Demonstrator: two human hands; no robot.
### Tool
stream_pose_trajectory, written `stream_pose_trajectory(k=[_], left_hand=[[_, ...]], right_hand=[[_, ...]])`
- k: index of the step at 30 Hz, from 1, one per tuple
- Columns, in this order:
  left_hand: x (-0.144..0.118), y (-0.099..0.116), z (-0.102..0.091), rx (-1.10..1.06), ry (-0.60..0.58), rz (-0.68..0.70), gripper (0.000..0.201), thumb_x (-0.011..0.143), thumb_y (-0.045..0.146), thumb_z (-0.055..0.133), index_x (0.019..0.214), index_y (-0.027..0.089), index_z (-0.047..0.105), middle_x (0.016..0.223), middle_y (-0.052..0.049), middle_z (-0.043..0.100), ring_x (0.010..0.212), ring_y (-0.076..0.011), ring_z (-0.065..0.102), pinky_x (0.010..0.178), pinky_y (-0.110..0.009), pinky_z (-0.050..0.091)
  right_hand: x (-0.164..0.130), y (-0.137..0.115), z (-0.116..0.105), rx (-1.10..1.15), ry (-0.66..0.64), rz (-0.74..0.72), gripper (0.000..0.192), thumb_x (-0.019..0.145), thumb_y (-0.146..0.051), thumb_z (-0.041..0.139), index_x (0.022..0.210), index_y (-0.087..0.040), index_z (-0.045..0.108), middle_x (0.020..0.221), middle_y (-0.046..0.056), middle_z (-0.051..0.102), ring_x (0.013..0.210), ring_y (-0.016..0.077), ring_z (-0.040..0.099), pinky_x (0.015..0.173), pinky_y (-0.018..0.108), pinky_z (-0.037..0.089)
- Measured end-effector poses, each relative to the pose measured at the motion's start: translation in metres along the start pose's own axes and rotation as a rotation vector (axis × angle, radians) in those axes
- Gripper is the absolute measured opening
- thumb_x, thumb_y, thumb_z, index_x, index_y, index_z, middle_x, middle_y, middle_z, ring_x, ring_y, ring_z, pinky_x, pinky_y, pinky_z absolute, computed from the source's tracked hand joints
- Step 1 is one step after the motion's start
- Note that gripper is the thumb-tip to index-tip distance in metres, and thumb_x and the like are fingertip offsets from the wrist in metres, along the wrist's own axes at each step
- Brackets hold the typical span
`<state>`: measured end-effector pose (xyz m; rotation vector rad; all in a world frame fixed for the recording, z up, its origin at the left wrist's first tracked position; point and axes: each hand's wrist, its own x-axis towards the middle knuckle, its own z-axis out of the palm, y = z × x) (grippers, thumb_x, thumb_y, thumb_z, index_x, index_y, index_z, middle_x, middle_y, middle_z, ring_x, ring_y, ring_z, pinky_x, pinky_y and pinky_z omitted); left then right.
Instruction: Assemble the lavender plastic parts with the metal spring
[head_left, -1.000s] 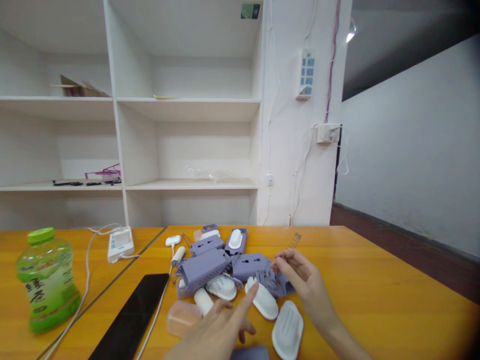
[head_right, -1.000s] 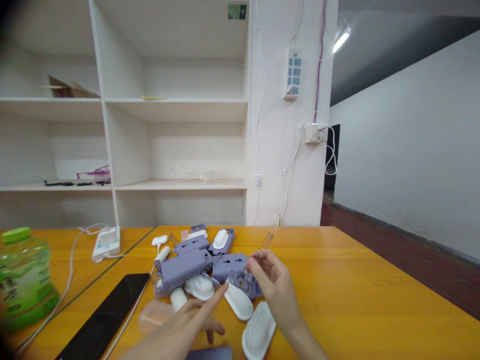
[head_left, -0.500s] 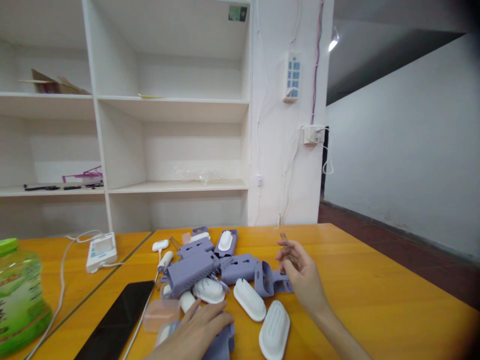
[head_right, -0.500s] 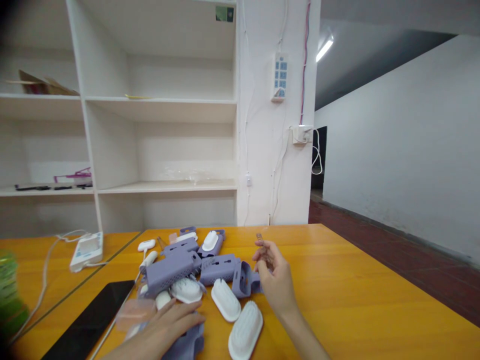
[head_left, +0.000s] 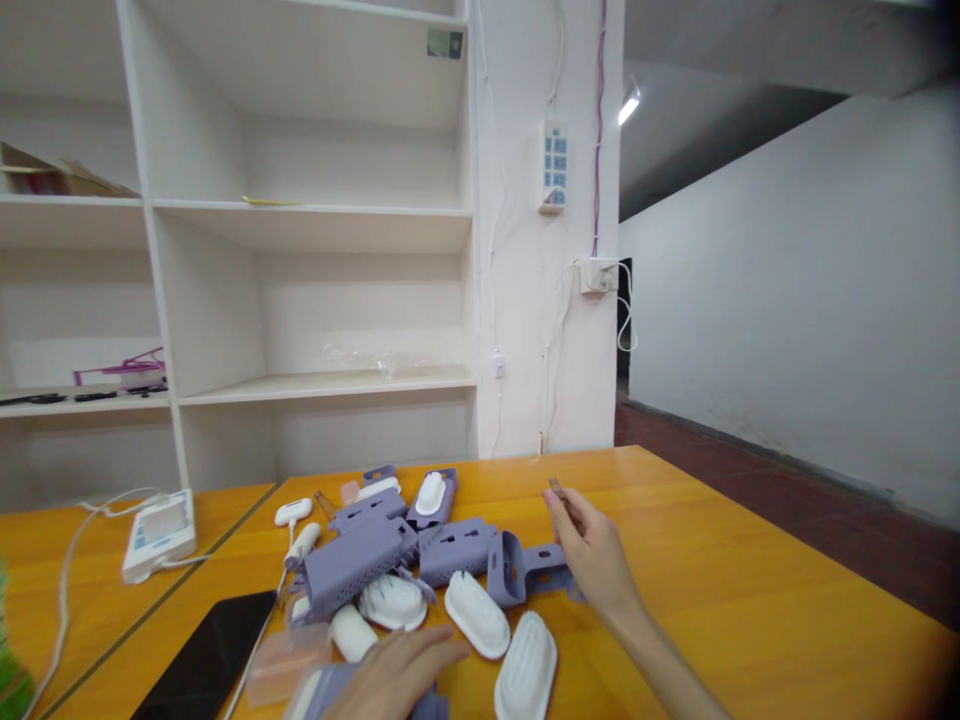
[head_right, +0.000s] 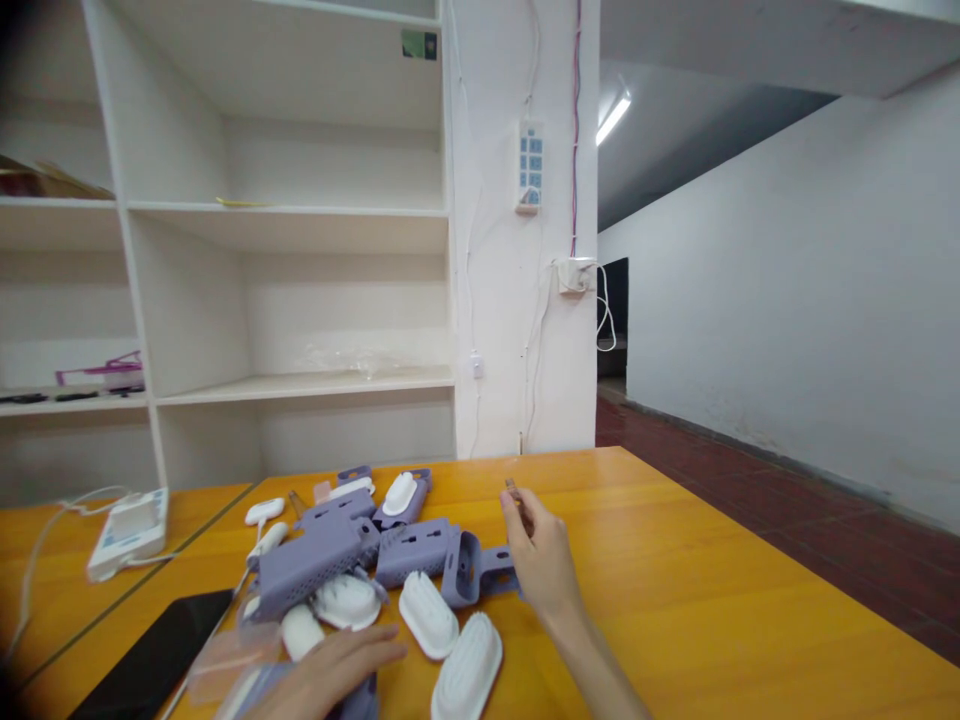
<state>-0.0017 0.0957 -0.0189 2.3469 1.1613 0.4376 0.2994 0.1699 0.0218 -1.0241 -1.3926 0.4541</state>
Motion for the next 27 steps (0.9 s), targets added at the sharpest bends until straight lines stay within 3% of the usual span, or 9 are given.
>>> stream_pose_trajectory(k=[2, 4, 8, 12, 15, 19, 22, 25, 27], left_hand=[[0.0, 0.026, -0.002, -0.041, 0.084, 0.058, 0.062, 0.089, 0.054, 0.071, 0.146, 0.034, 0.058, 0.154, -0.009, 0.06, 0.141, -0.0351, 0.056, 0.119, -0.048, 0.043], [-0.001, 0.054, -0.004, 0.005, 0.234, 0.03, 0.045, 0.092, 0.043, 0.07, 0.136, 0.036, 0.064, 0.148, -0.005, 0.065, 0.137, -0.0295, 0.06, 0.119, -0.044, 0.045], [0.013, 0.088, 0.005, 0.127, 0.325, -0.018, 0.035, 0.086, 0.026, 0.073, 0.121, 0.028, 0.071, 0.133, -0.006, 0.073, 0.124, -0.0282, 0.068, 0.108, -0.039, 0.053], [0.063, 0.1, 0.014, 0.19, 0.359, 0.047, 0.031, 0.094, 0.019, 0.06, 0.124, 0.025, 0.067, 0.127, -0.007, 0.072, 0.12, -0.025, 0.067, 0.106, -0.038, 0.052], [0.111, 0.109, 0.013, 0.257, 0.302, 0.116, 0.036, 0.099, 0.011, 0.047, 0.127, 0.023, 0.066, 0.126, -0.008, 0.073, 0.119, -0.0243, 0.066, 0.105, -0.039, 0.051], [0.159, 0.111, 0.021, 0.32, 0.235, 0.11, 0.032, 0.09, 0.002, 0.05, 0.11, 0.01, 0.074, 0.113, -0.021, 0.078, 0.114, -0.039, 0.069, 0.105, -0.066, 0.043], [0.175, 0.105, 0.03, 0.296, 0.236, 0.09, 0.026, 0.084, 0.002, 0.06, 0.103, 0.009, 0.076, 0.105, -0.023, 0.08, 0.108, -0.042, 0.072, 0.11, -0.075, 0.031], [0.175, 0.103, 0.03, 0.207, 0.287, 0.121, 0.027, 0.082, 0.006, 0.068, 0.105, 0.017, 0.076, 0.11, -0.015, 0.08, 0.111, -0.0367, 0.071, 0.117, -0.065, 0.029], [0.169, 0.104, 0.024, 0.134, 0.348, 0.126, 0.032, 0.081, 0.006, 0.07, 0.11, 0.019, 0.075, 0.114, -0.013, 0.079, 0.114, -0.0335, 0.069, 0.114, -0.055, 0.036]], right_hand=[[0.002, 0.002, -0.004, -0.016, 0.0, -0.006, 0.049, 0.094, -0.066, 0.058, 0.092, -0.018, 0.072, 0.061, -0.002, 0.059, 0.058, 0.0176, 0.056, 0.055, 0.026, 0.043], [0.005, 0.006, -0.009, -0.035, 0.005, -0.008, 0.05, 0.096, -0.065, 0.056, 0.095, -0.018, 0.071, 0.062, -0.002, 0.059, 0.059, 0.0176, 0.056, 0.055, 0.026, 0.042], [0.009, 0.013, -0.017, -0.076, 0.026, -0.011, 0.051, 0.098, -0.065, 0.053, 0.088, -0.018, 0.07, 0.061, -0.003, 0.058, 0.056, 0.0161, 0.054, 0.054, 0.026, 0.04], [0.009, 0.015, -0.02, -0.097, 0.047, -0.011, 0.052, 0.102, -0.062, 0.049, 0.088, -0.018, 0.071, 0.062, -0.003, 0.063, 0.055, 0.0148, 0.059, 0.057, 0.027, 0.046], [0.01, 0.018, -0.022, -0.099, 0.048, -0.011, 0.045, 0.104, -0.057, 0.052, 0.093, -0.017, 0.07, 0.071, -0.003, 0.067, 0.058, 0.0122, 0.062, 0.061, 0.028, 0.052], [0.013, 0.023, -0.024, -0.09, 0.024, -0.015, 0.037, 0.104, -0.05, 0.056, 0.097, -0.016, 0.068, 0.078, -0.003, 0.068, 0.061, 0.011, 0.063, 0.061, 0.027, 0.055], [0.012, 0.024, -0.023, -0.086, -0.005, -0.017, 0.035, 0.105, -0.048, 0.056, 0.095, -0.016, 0.067, 0.072, -0.005, 0.063, 0.057, 0.0099, 0.059, 0.057, 0.026, 0.052], [0.009, 0.02, -0.022, -0.064, -0.039, -0.02, 0.036, 0.105, -0.049, 0.056, 0.091, -0.017, 0.066, 0.068, -0.007, 0.059, 0.054, 0.0096, 0.056, 0.056, 0.025, 0.049], [0.006, 0.014, -0.021, -0.023, -0.052, -0.018, 0.037, 0.104, -0.05, 0.057, 0.089, -0.017, 0.066, 0.068, -0.006, 0.059, 0.056, 0.0101, 0.056, 0.057, 0.025, 0.048]])
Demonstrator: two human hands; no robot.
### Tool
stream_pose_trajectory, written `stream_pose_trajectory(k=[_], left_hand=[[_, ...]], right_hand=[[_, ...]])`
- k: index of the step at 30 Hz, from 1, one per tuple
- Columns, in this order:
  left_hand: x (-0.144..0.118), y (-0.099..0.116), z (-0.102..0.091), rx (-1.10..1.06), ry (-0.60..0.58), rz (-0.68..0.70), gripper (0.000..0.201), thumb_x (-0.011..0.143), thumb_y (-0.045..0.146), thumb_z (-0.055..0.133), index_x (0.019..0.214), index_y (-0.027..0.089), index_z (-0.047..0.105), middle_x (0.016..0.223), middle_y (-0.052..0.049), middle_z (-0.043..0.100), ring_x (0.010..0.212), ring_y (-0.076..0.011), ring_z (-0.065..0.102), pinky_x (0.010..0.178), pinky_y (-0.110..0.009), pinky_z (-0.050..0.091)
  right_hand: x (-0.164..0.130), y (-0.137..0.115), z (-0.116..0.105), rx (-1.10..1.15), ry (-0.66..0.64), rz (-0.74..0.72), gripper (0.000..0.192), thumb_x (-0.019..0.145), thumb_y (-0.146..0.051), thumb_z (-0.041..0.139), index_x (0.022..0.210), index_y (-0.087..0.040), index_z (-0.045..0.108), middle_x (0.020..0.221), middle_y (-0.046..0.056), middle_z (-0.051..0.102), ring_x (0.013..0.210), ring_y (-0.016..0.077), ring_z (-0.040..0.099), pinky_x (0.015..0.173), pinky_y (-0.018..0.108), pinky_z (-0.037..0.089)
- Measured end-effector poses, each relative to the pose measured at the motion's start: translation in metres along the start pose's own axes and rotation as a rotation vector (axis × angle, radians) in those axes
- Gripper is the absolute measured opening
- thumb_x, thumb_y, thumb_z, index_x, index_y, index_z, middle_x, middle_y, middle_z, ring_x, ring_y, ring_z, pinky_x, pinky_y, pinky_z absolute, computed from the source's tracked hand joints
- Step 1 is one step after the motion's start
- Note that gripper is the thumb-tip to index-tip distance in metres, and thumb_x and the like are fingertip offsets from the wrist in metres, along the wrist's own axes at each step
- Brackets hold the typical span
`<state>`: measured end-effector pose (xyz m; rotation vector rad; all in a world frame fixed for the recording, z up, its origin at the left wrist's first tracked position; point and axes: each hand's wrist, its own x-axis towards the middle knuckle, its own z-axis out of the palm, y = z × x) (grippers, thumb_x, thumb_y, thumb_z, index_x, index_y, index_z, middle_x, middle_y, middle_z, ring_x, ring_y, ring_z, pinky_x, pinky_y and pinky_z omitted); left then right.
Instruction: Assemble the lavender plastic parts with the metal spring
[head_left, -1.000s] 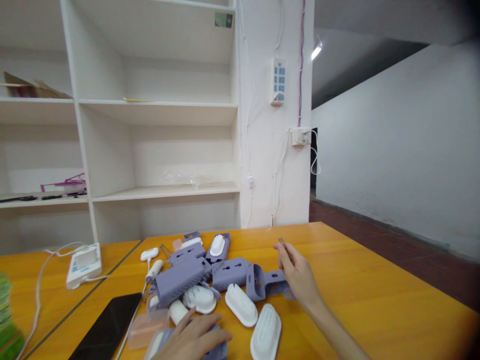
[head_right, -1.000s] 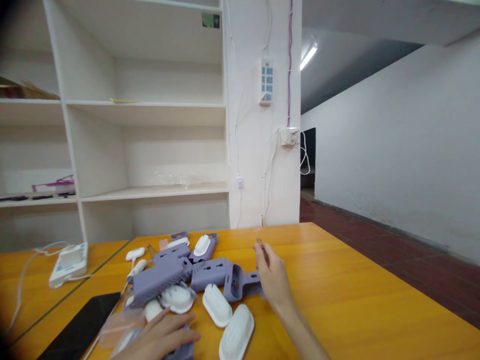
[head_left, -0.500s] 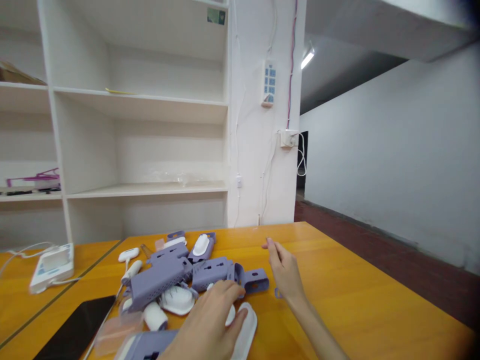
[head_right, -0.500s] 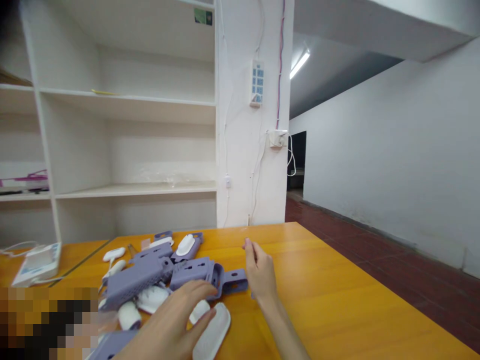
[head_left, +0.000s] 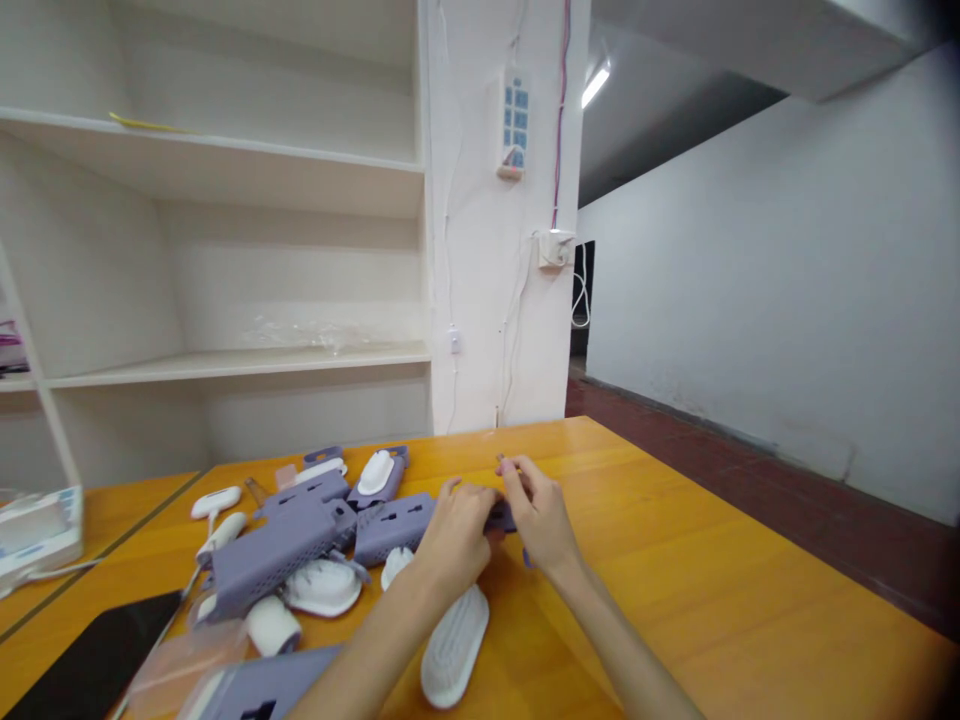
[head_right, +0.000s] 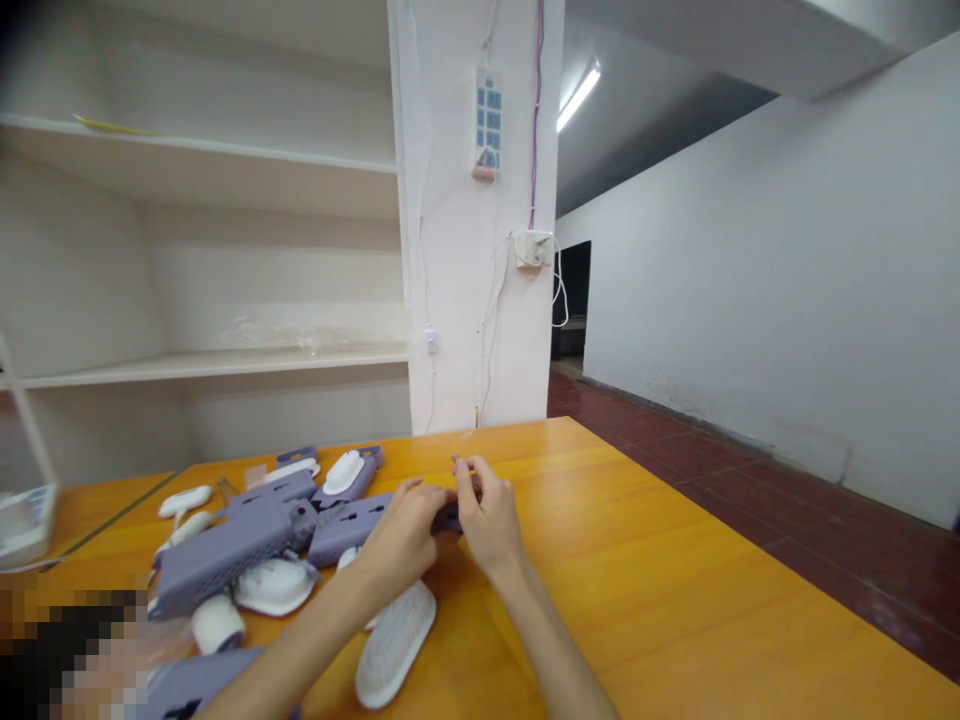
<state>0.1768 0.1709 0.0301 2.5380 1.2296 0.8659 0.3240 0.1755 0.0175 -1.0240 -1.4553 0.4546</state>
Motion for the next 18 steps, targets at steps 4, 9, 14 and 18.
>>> stream_pose_trajectory(k=[4, 9, 14, 18], left_hand=[[-0.02, -0.001, -0.031, -0.127, 0.176, -0.097, 0.038, 0.081, 0.006, 0.073, 0.117, 0.018, 0.071, 0.12, -0.011, 0.075, 0.116, -0.0302, 0.065, 0.104, -0.044, 0.047], [-0.076, -0.014, -0.081, -0.315, 0.372, -0.241, 0.032, 0.081, 0.021, 0.082, 0.11, 0.023, 0.068, 0.113, -0.006, 0.076, 0.107, -0.0245, 0.07, 0.098, -0.038, 0.053], [-0.13, -0.029, -0.107, -0.862, 0.487, -0.364, 0.036, 0.076, 0.032, 0.09, 0.103, 0.025, 0.068, 0.099, 0.002, 0.072, 0.1, -0.0163, 0.066, 0.088, -0.023, 0.051], [-0.15, -0.036, -0.106, -1.255, 0.335, -0.46, 0.042, 0.081, 0.034, 0.088, 0.117, 0.028, 0.068, 0.107, 0.0, 0.073, 0.098, -0.0167, 0.067, 0.077, -0.023, 0.052]], right_hand=[[-0.004, -0.02, 0.003, 0.163, 0.0, 0.051, 0.039, 0.102, -0.056, 0.056, 0.089, -0.019, 0.063, 0.06, -0.009, 0.048, 0.052, 0.0081, 0.048, 0.048, 0.02, 0.034], [-0.027, -0.058, 0.029, 0.475, -0.245, 0.219, 0.042, 0.1, -0.062, 0.051, 0.09, -0.021, 0.058, 0.053, -0.012, 0.043, 0.034, 0.0047, 0.038, 0.035, 0.017, 0.027], [-0.075, -0.09, 0.079, 0.698, -0.642, 0.436, 0.046, 0.096, -0.067, 0.051, 0.091, -0.022, 0.055, 0.056, -0.009, 0.054, 0.029, 0.0068, 0.047, 0.028, 0.015, 0.031], [-0.092, -0.092, 0.097, 0.731, -0.699, 0.486, 0.051, 0.092, -0.072, 0.055, 0.091, -0.021, 0.056, 0.058, -0.008, 0.057, 0.031, 0.006, 0.052, 0.028, 0.012, 0.033]])
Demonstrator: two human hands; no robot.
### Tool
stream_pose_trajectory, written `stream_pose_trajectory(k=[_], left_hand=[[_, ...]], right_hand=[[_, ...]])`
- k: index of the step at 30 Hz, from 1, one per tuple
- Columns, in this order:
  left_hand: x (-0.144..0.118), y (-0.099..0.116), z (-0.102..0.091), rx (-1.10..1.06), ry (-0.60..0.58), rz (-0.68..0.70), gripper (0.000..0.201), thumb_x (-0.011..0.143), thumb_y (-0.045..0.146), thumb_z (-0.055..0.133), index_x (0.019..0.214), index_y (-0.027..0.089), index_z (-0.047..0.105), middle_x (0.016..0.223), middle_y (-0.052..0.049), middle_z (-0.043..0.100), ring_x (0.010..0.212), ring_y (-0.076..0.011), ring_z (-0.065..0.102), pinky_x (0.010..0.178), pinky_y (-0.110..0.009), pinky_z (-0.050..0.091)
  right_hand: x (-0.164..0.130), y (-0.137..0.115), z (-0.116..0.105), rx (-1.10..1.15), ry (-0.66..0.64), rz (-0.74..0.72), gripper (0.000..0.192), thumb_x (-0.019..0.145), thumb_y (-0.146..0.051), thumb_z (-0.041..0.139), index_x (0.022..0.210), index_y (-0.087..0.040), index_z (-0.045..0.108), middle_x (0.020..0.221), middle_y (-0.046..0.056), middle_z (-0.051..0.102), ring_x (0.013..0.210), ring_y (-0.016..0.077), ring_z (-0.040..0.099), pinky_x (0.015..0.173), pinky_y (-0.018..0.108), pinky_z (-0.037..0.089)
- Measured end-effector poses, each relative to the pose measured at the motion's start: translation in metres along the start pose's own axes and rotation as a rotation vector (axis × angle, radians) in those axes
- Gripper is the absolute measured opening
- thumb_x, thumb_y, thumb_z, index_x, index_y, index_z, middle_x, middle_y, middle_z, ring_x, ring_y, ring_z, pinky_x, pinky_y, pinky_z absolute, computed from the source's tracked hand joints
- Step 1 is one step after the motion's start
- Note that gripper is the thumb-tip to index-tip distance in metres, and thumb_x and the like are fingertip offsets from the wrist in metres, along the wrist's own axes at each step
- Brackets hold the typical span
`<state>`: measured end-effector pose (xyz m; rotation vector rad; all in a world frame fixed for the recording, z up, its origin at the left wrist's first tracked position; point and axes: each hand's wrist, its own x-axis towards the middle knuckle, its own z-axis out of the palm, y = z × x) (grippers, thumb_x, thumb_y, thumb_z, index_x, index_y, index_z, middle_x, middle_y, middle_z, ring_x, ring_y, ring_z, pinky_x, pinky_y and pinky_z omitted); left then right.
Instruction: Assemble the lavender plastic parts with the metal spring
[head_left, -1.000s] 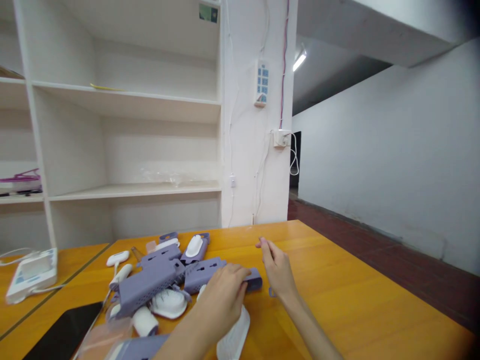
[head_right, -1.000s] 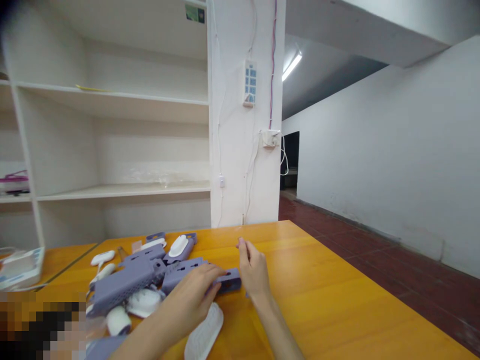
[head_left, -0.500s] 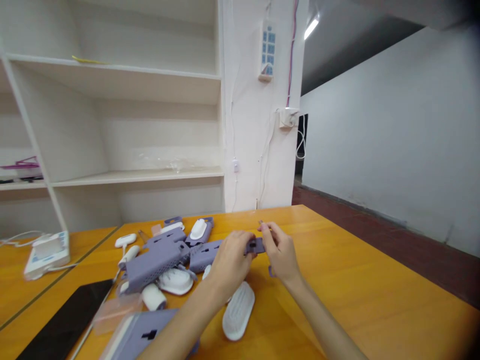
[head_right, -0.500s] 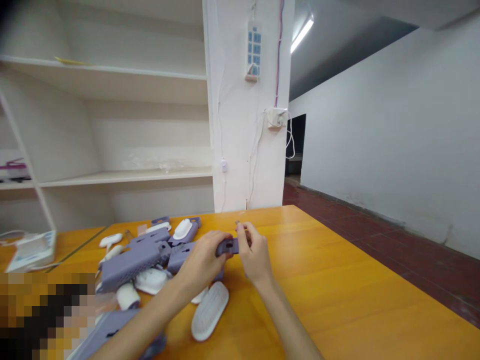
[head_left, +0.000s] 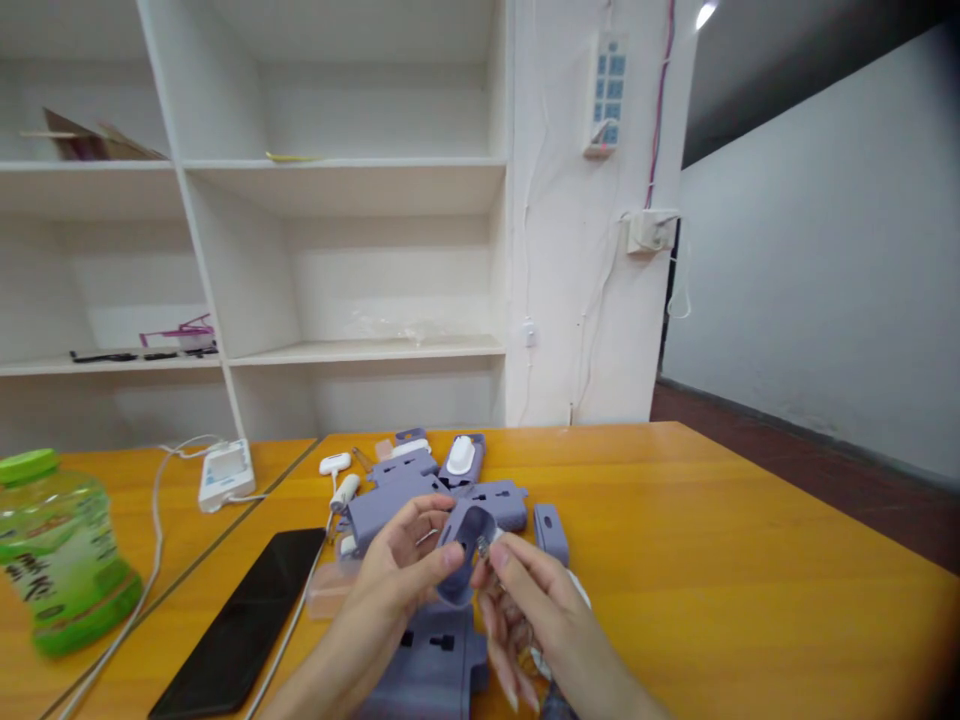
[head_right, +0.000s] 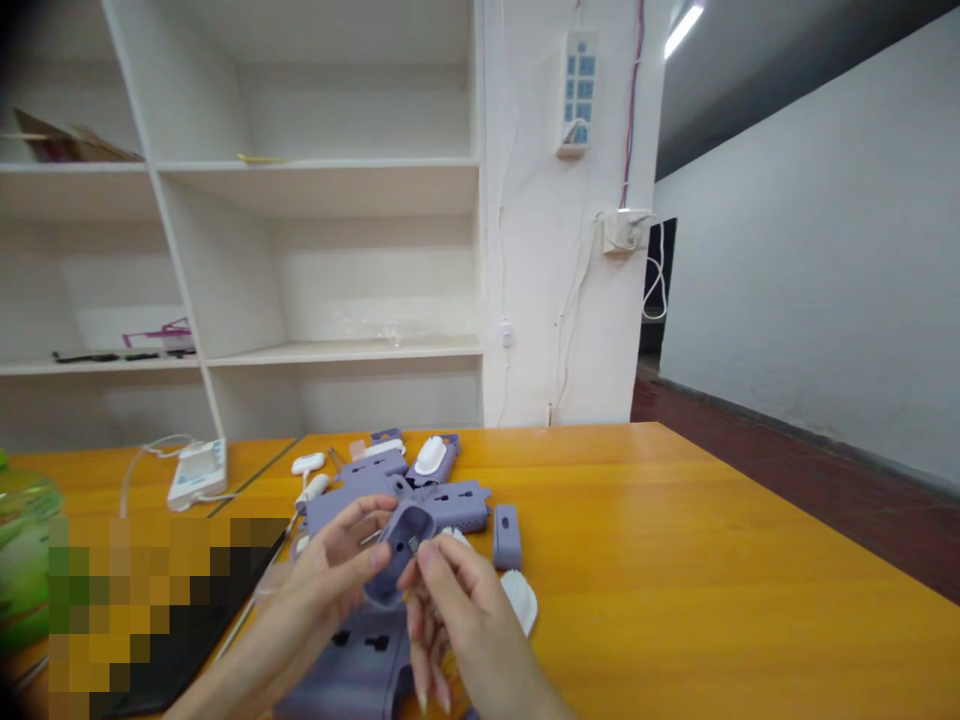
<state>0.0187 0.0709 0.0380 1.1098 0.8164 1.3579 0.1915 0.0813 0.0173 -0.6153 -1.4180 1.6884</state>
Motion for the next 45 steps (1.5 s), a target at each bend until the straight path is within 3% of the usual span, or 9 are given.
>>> stream_pose_trajectory(k=[3, 8, 11, 14, 20, 27, 32, 40, 45], left_hand=[[-0.001, -0.008, 0.0, -0.103, -0.057, -0.061, 0.045, 0.083, 0.035, 0.086, 0.125, 0.026, 0.071, 0.12, -0.005, 0.072, 0.109, -0.0212, 0.065, 0.089, -0.03, 0.055], [0.0, -0.021, 0.005, -0.157, -0.082, -0.052, 0.032, 0.09, 0.04, 0.079, 0.116, 0.02, 0.079, 0.097, -0.005, 0.076, 0.088, -0.0149, 0.065, 0.087, -0.027, 0.053], [0.002, -0.023, 0.003, -0.144, -0.087, -0.041, 0.033, 0.088, 0.04, 0.081, 0.116, 0.022, 0.078, 0.1, -0.005, 0.078, 0.092, -0.0161, 0.067, 0.087, -0.027, 0.053], [0.005, -0.014, -0.002, -0.047, -0.021, 0.007, 0.034, 0.089, 0.042, 0.08, 0.115, 0.021, 0.076, 0.101, -0.005, 0.079, 0.094, -0.0164, 0.069, 0.084, -0.024, 0.053], [0.007, 0.004, -0.009, 0.015, 0.113, 0.073, 0.032, 0.089, 0.05, 0.077, 0.088, 0.019, 0.068, 0.077, 0.003, 0.072, 0.067, -0.0101, 0.06, 0.065, -0.019, 0.049], [0.004, -0.007, 0.001, 0.25, 0.128, 0.204, 0.028, 0.088, 0.046, 0.079, 0.093, 0.019, 0.077, 0.088, 0.0, 0.078, 0.085, -0.0133, 0.067, 0.078, -0.019, 0.051], [0.001, -0.008, 0.01, 0.203, 0.157, 0.238, 0.025, 0.08, 0.043, 0.086, 0.087, 0.021, 0.078, 0.106, -0.004, 0.081, 0.1, -0.0204, 0.073, 0.088, -0.026, 0.058], [0.001, -0.009, 0.003, 0.197, 0.156, 0.298, 0.015, 0.08, 0.035, 0.085, 0.089, 0.024, 0.083, 0.115, -0.007, 0.081, 0.115, -0.0257, 0.073, 0.097, -0.031, 0.059], [-0.007, -0.012, 0.01, 0.337, 0.139, 0.438, 0.012, 0.081, 0.03, 0.085, 0.093, 0.027, 0.084, 0.122, -0.007, 0.078, 0.12, -0.0278, 0.07, 0.101, -0.034, 0.058]], right_hand=[[0.001, 0.005, -0.004, -0.017, 0.031, -0.012, 0.053, 0.09, -0.073, 0.059, 0.092, -0.02, 0.058, 0.06, -0.008, 0.058, 0.033, 0.005, 0.053, 0.03, 0.011, 0.035], [0.002, 0.015, -0.01, -0.059, 0.045, -0.03, 0.052, 0.091, -0.071, 0.061, 0.094, -0.019, 0.059, 0.06, -0.007, 0.061, 0.035, 0.0064, 0.056, 0.033, 0.013, 0.038], [0.004, 0.02, -0.01, -0.083, 0.05, -0.051, 0.055, 0.088, -0.072, 0.064, 0.096, -0.018, 0.061, 0.059, -0.005, 0.063, 0.037, 0.0094, 0.059, 0.035, 0.016, 0.043], [0.005, 0.021, -0.009, -0.115, 0.087, -0.101, 0.054, 0.088, -0.069, 0.067, 0.092, -0.016, 0.066, 0.062, -0.001, 0.068, 0.048, 0.0109, 0.065, 0.048, 0.02, 0.052], [0.002, 0.019, -0.004, -0.177, 0.151, -0.174, 0.051, 0.094, -0.066, 0.062, 0.09, -0.015, 0.069, 0.064, 0.004, 0.074, 0.056, 0.0141, 0.07, 0.056, 0.022, 0.052], [-0.004, 0.011, 0.0, -0.28, 0.159, -0.254, 0.045, 0.102, -0.059, 0.054, 0.108, -0.018, 0.069, 0.078, 0.006, 0.079, 0.074, 0.0191, 0.073, 0.073, 0.03, 0.055], [-0.007, 0.008, 0.001, -0.375, 0.16, -0.273, 0.04, 0.1, -0.052, 0.06, 0.125, -0.022, 0.069, 0.099, 0.006, 0.08, 0.086, 0.0218, 0.074, 0.079, 0.031, 0.055], [-0.007, 0.015, -0.003, -0.44, 0.16, -0.204, 0.036, 0.094, -0.051, 0.068, 0.114, -0.023, 0.08, 0.108, 0.01, 0.081, 0.098, 0.0283, 0.075, 0.092, 0.04, 0.057], [-0.009, 0.018, -0.004, -0.462, 0.193, -0.228, 0.037, 0.092, -0.056, 0.069, 0.106, -0.025, 0.083, 0.097, 0.008, 0.082, 0.093, 0.0294, 0.075, 0.091, 0.042, 0.056]])
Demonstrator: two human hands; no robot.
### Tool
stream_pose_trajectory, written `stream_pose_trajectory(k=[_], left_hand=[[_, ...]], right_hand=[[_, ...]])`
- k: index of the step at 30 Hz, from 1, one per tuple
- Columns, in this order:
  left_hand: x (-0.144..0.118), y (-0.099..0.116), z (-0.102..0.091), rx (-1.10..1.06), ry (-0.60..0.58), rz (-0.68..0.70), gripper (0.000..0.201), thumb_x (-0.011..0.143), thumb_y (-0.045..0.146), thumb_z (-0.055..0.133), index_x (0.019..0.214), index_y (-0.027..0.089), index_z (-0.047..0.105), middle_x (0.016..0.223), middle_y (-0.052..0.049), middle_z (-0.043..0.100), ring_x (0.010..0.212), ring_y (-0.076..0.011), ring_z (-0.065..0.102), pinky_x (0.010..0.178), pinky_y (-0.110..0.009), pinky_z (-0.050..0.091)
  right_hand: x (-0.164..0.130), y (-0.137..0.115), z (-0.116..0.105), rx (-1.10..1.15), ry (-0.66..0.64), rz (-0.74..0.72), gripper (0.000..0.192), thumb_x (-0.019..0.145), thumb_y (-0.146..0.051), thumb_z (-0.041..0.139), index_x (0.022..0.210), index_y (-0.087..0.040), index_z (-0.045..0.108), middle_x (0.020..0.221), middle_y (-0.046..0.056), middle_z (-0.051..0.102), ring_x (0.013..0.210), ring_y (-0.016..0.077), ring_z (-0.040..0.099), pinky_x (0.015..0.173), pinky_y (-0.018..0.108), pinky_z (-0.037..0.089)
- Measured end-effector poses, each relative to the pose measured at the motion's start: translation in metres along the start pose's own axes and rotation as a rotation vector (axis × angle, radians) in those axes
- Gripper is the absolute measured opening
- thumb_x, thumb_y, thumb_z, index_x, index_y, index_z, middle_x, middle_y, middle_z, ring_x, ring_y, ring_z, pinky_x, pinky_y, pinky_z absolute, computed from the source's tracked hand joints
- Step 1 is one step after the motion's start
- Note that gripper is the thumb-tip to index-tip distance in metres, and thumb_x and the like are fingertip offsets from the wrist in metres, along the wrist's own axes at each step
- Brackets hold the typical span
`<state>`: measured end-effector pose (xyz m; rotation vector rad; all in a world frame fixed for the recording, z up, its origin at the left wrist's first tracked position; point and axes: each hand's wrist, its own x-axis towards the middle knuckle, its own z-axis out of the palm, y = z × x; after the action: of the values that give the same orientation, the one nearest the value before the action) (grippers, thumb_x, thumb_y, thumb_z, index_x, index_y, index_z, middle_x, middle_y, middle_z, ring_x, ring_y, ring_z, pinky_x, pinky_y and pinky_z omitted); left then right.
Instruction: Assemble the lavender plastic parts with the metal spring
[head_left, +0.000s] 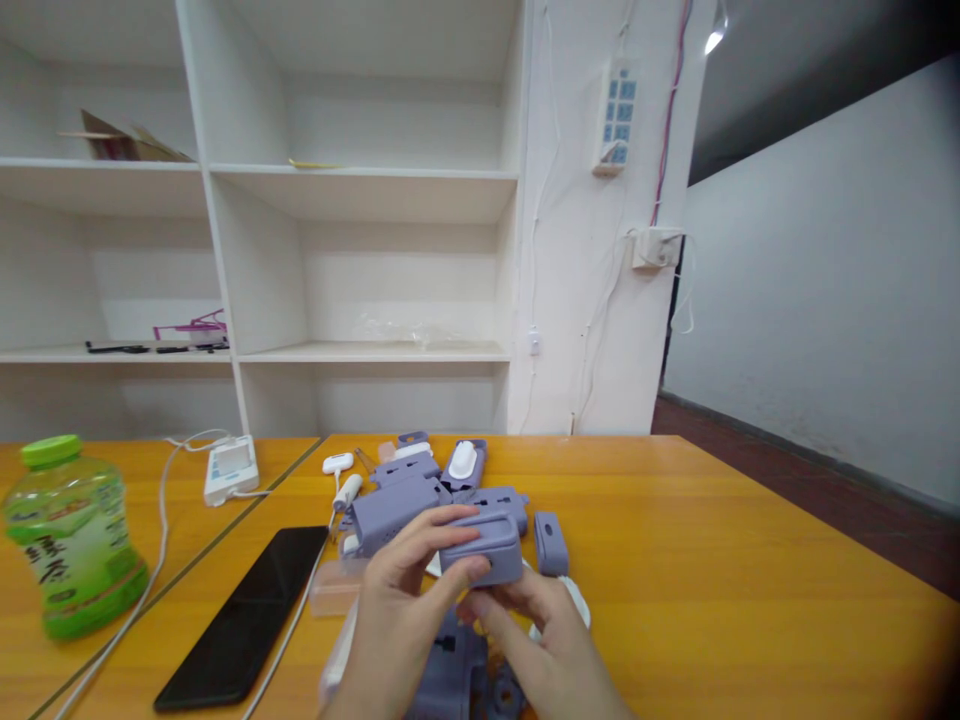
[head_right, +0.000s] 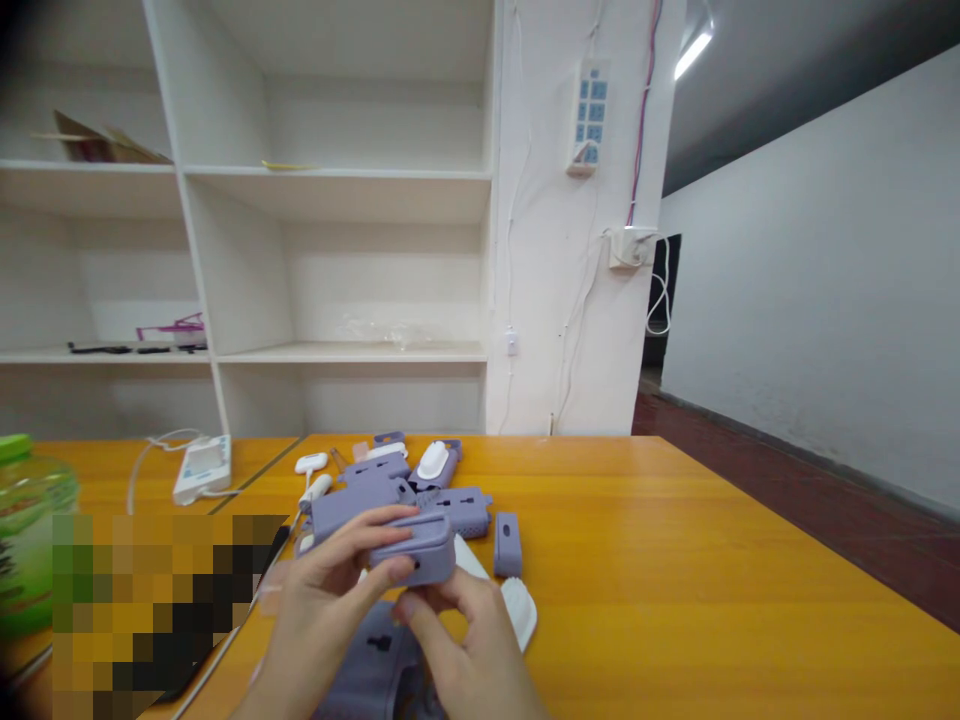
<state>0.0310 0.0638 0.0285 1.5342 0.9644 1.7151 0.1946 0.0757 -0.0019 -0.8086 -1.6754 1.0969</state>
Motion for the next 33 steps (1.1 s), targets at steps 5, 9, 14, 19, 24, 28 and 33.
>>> stream_pose_trajectory(k=[5, 9, 14, 19, 24, 28, 33], left_hand=[[-0.011, 0.0, 0.008, 0.055, -0.013, 0.008, 0.039, 0.08, 0.028, 0.087, 0.117, 0.033, 0.077, 0.13, -0.004, 0.075, 0.126, -0.0269, 0.067, 0.109, -0.034, 0.055], [-0.014, 0.001, 0.008, -0.01, -0.088, -0.016, 0.027, 0.085, 0.029, 0.082, 0.112, 0.03, 0.078, 0.137, -0.005, 0.072, 0.133, -0.0277, 0.063, 0.112, -0.035, 0.053], [-0.009, 0.006, 0.005, -0.071, -0.058, -0.101, 0.033, 0.083, 0.031, 0.085, 0.114, 0.028, 0.076, 0.126, -0.005, 0.078, 0.118, -0.0233, 0.072, 0.1, -0.027, 0.06], [-0.001, 0.012, 0.005, -0.127, 0.035, -0.1, 0.037, 0.075, 0.024, 0.089, 0.11, 0.025, 0.076, 0.121, -0.004, 0.08, 0.111, -0.0221, 0.075, 0.094, -0.025, 0.061], [-0.002, 0.013, 0.005, -0.146, 0.071, -0.113, 0.031, 0.072, 0.021, 0.089, 0.101, 0.024, 0.08, 0.12, -0.005, 0.082, 0.115, -0.0229, 0.075, 0.095, -0.023, 0.061], [-0.002, 0.014, 0.005, -0.139, 0.1, -0.104, 0.032, 0.068, 0.021, 0.091, 0.098, 0.023, 0.082, 0.117, -0.006, 0.083, 0.115, -0.0252, 0.075, 0.096, -0.026, 0.062], [-0.002, 0.014, 0.005, -0.136, 0.1, -0.083, 0.031, 0.067, 0.021, 0.092, 0.097, 0.022, 0.083, 0.117, -0.009, 0.083, 0.114, -0.0277, 0.076, 0.098, -0.03, 0.063]], right_hand=[[0.0, 0.009, -0.001, 0.019, 0.09, 0.009, 0.048, 0.087, -0.066, 0.07, 0.098, -0.021, 0.083, 0.098, 0.011, 0.081, 0.1, 0.0333, 0.071, 0.093, 0.045, 0.055], [0.002, 0.007, -0.002, 0.066, 0.07, -0.011, 0.05, 0.087, -0.068, 0.068, 0.091, -0.019, 0.08, 0.083, 0.007, 0.076, 0.081, 0.026, 0.068, 0.078, 0.037, 0.058], [0.0, 0.003, 0.001, 0.095, 0.062, 0.003, 0.045, 0.088, -0.062, 0.071, 0.082, -0.019, 0.08, 0.082, 0.007, 0.078, 0.08, 0.0253, 0.07, 0.08, 0.037, 0.058], [-0.001, 0.001, 0.003, 0.088, 0.044, 0.015, 0.036, 0.09, -0.056, 0.073, 0.094, -0.022, 0.084, 0.086, 0.007, 0.082, 0.085, 0.0277, 0.074, 0.084, 0.039, 0.057], [0.0, -0.005, 0.0, 0.092, 0.044, 0.007, 0.035, 0.091, -0.055, 0.072, 0.098, -0.023, 0.085, 0.086, 0.007, 0.083, 0.082, 0.0264, 0.075, 0.081, 0.037, 0.057], [0.0, -0.008, 0.0, 0.11, 0.044, 0.003, 0.036, 0.092, -0.054, 0.071, 0.102, -0.023, 0.085, 0.084, 0.006, 0.083, 0.079, 0.024, 0.074, 0.079, 0.034, 0.056], [0.001, -0.006, 0.002, 0.161, 0.03, 0.006, 0.037, 0.091, -0.055, 0.072, 0.103, -0.022, 0.084, 0.084, 0.006, 0.081, 0.08, 0.0224, 0.072, 0.078, 0.032, 0.055]])
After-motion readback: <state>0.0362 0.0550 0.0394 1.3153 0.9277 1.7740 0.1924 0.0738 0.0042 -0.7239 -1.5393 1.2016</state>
